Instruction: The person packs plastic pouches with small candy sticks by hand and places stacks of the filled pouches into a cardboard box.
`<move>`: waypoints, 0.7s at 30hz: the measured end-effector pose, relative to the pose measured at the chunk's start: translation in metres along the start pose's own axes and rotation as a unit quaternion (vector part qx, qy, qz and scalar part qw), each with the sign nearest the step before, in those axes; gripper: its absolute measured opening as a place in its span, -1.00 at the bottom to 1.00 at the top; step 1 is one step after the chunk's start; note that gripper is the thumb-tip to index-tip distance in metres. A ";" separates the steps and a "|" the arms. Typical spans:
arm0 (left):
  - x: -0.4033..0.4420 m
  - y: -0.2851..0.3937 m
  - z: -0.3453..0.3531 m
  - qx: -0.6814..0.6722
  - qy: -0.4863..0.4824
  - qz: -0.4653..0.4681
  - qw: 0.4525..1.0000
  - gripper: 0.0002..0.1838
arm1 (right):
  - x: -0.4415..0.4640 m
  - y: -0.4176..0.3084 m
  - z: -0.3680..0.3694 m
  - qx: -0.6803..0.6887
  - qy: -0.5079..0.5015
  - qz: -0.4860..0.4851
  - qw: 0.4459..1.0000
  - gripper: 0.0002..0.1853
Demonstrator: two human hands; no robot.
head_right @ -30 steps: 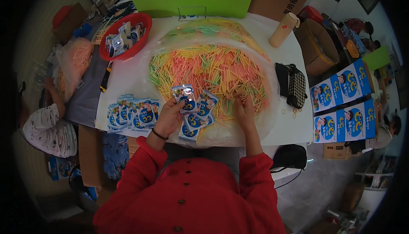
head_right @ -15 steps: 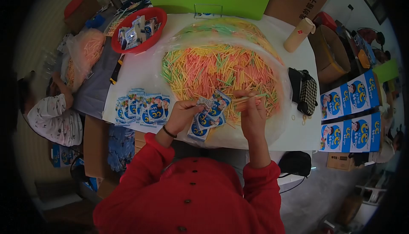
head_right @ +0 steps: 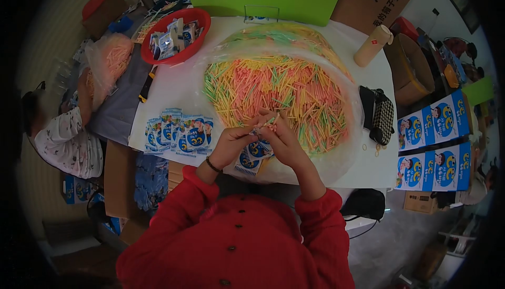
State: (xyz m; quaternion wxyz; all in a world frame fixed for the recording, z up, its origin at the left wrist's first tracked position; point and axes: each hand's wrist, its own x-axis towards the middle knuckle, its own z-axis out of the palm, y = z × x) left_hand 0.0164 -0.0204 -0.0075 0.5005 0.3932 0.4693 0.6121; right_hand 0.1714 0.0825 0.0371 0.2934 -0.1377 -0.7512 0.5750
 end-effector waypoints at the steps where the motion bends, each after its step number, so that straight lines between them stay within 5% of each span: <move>1: 0.000 0.000 0.001 -0.001 -0.001 0.001 1.000 -0.79 | 0.000 0.004 0.000 -0.018 -0.008 0.007 1.000 -0.84; 3: 0.001 0.003 0.003 -0.013 -0.014 -0.048 0.999 -0.75 | -0.001 0.005 -0.003 -0.037 -0.014 0.012 0.999 -0.80; 5: 0.004 0.003 0.009 -0.013 -0.002 -0.029 1.000 -0.75 | 0.001 0.003 -0.007 0.177 0.047 0.051 0.982 -0.83; 14: 0.014 0.005 0.014 0.002 0.002 0.005 1.000 -0.77 | 0.006 0.000 -0.013 0.252 0.144 -0.043 0.956 -0.86; 21: 0.013 -0.001 0.012 0.002 0.015 0.004 1.000 -0.79 | 0.004 -0.002 -0.008 0.203 0.107 -0.037 0.973 -0.88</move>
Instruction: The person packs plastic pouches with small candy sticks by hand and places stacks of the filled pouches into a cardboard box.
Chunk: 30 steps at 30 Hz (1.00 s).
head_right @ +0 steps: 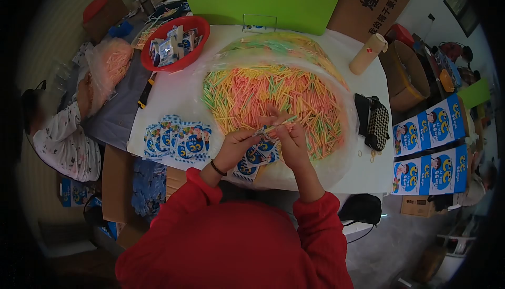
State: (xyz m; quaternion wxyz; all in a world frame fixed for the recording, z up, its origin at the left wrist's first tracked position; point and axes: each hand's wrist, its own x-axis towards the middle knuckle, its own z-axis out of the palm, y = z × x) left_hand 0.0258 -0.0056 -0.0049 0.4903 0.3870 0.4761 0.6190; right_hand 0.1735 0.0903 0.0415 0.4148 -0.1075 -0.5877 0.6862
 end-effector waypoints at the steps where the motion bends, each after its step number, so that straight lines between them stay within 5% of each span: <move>1: 0.000 0.000 -0.001 0.000 0.002 0.001 1.000 -0.79 | 0.000 0.001 -0.001 -0.009 -0.012 -0.008 1.000 -0.89; 3: -0.002 -0.001 -0.001 0.002 -0.005 0.016 1.000 -0.78 | 0.002 0.000 -0.005 -0.018 -0.023 -0.015 0.999 -0.90; 5: -0.003 -0.002 0.000 -0.003 0.001 0.003 1.000 -0.79 | 0.006 -0.005 -0.009 -0.310 -0.127 -0.038 0.942 -0.92; 6: -0.004 -0.003 0.000 -0.009 0.008 -0.011 1.000 -0.79 | 0.004 -0.004 -0.007 -0.310 -0.124 -0.037 0.942 -0.92; 8: -0.004 -0.003 -0.003 -0.010 0.001 -0.030 0.999 -0.80 | 0.002 0.002 -0.003 -0.027 0.009 0.019 0.999 -0.86; 14: -0.005 0.002 -0.003 -0.040 0.009 -0.049 0.998 -0.82 | 0.000 0.003 -0.004 0.093 0.013 0.003 0.996 -0.87; 30: -0.004 -0.003 -0.005 0.001 -0.003 -0.023 1.000 -0.77 | 0.005 -0.003 -0.003 -0.065 -0.048 0.009 0.997 -0.88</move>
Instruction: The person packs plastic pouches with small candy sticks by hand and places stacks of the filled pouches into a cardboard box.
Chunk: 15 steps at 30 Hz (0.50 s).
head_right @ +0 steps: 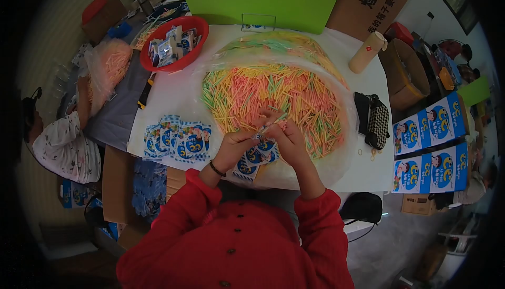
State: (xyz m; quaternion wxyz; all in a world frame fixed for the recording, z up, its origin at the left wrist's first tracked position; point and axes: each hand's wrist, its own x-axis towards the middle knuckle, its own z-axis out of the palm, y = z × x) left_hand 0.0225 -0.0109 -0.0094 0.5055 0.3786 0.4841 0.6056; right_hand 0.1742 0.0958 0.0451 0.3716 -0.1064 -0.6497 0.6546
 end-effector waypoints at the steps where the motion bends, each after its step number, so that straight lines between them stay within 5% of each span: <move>1: 0.001 -0.002 0.000 0.000 0.000 0.000 1.000 -0.77 | -0.001 0.004 -0.001 -0.057 -0.029 0.015 0.998 -0.85; 5: 0.003 0.000 0.005 -0.014 -0.010 0.019 1.000 -0.78 | 0.002 0.011 -0.009 -0.241 -0.122 -0.010 0.963 -0.69; 10: 0.013 0.001 0.002 -0.059 -0.021 0.012 0.998 -0.73 | 0.004 -0.004 -0.004 -0.124 -0.062 0.029 0.990 -0.58; 15: 0.017 0.012 0.007 -0.276 -0.012 0.023 0.961 -0.71 | 0.008 -0.014 -0.023 -0.093 0.048 -0.014 0.994 -0.57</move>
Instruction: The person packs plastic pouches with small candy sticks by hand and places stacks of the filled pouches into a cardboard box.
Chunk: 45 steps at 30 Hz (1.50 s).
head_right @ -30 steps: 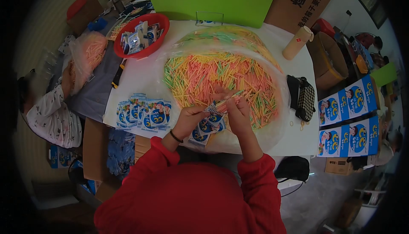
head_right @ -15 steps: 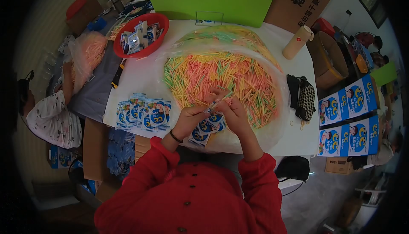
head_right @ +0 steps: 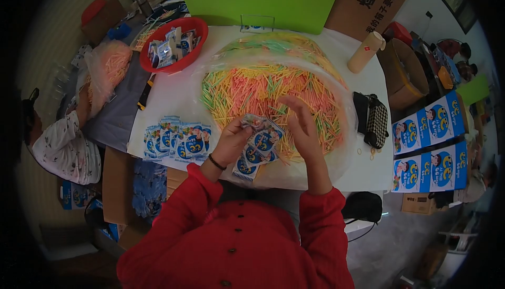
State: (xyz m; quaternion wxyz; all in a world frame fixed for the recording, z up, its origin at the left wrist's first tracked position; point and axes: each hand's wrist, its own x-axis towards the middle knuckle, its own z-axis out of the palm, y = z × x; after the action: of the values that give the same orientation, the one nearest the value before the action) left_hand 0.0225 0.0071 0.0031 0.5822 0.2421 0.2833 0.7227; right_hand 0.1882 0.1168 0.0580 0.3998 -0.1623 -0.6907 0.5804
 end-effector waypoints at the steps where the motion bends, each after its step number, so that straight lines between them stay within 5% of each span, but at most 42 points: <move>1: -0.002 0.001 -0.002 -0.002 -0.001 -0.005 1.000 -0.71 | -0.002 0.002 -0.008 -0.003 0.050 0.017 0.999 -0.62; 3: -0.011 0.008 -0.013 0.096 0.035 0.007 0.995 -0.70 | -0.011 0.015 -0.029 -0.031 0.146 0.045 0.988 -0.73; 8: -0.048 0.058 -0.021 0.214 0.120 0.082 0.966 -0.68 | -0.036 0.024 -0.070 -0.193 0.200 0.115 0.954 -0.81; 10: -0.065 0.087 -0.024 0.480 0.241 -0.051 0.842 -0.57 | -0.036 0.021 -0.070 -0.286 0.198 0.139 0.927 -0.83; 11: -0.069 0.089 -0.043 0.481 0.240 -0.052 0.842 -0.57 | -0.032 0.018 -0.066 -0.344 0.178 0.138 0.912 -0.81; 12: -0.071 0.086 -0.069 0.691 0.232 0.062 0.682 -0.53 | -0.026 0.016 -0.061 -0.401 0.156 0.136 0.893 -0.78; 13: -0.070 0.087 -0.074 0.844 0.205 0.171 0.465 -0.48 | -0.018 0.018 -0.057 -0.400 0.156 0.135 0.893 -0.78; 16: -0.065 0.090 -0.050 0.847 0.269 0.215 0.405 -0.49 | 0.018 0.026 -0.044 -0.493 0.106 0.187 0.843 -0.65; 18: -0.058 0.083 -0.034 0.842 0.226 0.231 0.433 -0.54 | 0.040 0.029 -0.036 -0.589 0.046 0.237 0.771 -0.58; 23: -0.028 0.035 0.000 0.793 0.066 0.189 0.576 -0.61 | 0.081 0.059 -0.036 -0.646 -0.052 0.279 0.709 -0.69; 25: -0.011 0.011 0.004 0.797 0.055 0.182 0.573 -0.62 | 0.084 0.073 -0.044 -0.663 -0.071 0.273 0.693 -0.71; 29: 0.010 -0.019 -0.006 0.816 0.052 0.181 0.547 -0.65 | 0.082 0.065 -0.074 -0.548 -0.053 0.323 0.770 -0.74; 31: 0.014 -0.021 -0.012 0.797 0.051 0.161 0.580 -0.67 | 0.067 0.064 -0.094 -0.473 -0.038 0.352 0.807 -0.75; 33: 0.016 -0.021 -0.021 0.767 0.045 0.132 0.626 -0.72 | 0.039 0.079 -0.109 -0.283 0.049 0.307 0.908 -0.76; 34: 0.016 -0.019 -0.020 0.766 0.042 0.129 0.629 -0.72 | 0.026 0.064 -0.101 -0.283 0.051 0.311 0.906 -0.76; 36: 0.019 -0.013 -0.019 0.739 0.061 0.087 0.666 -0.77 | 0.003 0.038 -0.077 -0.159 0.098 0.137 0.973 -0.84; 40: 0.023 -0.020 -0.025 0.688 0.061 0.144 0.709 -0.78 | -0.052 0.074 -0.048 -0.037 0.215 0.064 0.974 -0.81; 45: 0.020 -0.024 -0.027 0.736 0.040 0.209 0.642 -0.83 | -0.075 0.078 -0.037 -0.110 0.180 0.129 0.969 -0.80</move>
State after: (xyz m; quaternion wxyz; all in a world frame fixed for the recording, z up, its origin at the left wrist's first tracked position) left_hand 0.0176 0.0268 -0.0325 0.0330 0.6147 0.6864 0.3871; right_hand 0.2443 0.1112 -0.0416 0.4189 -0.3949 -0.6402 0.5086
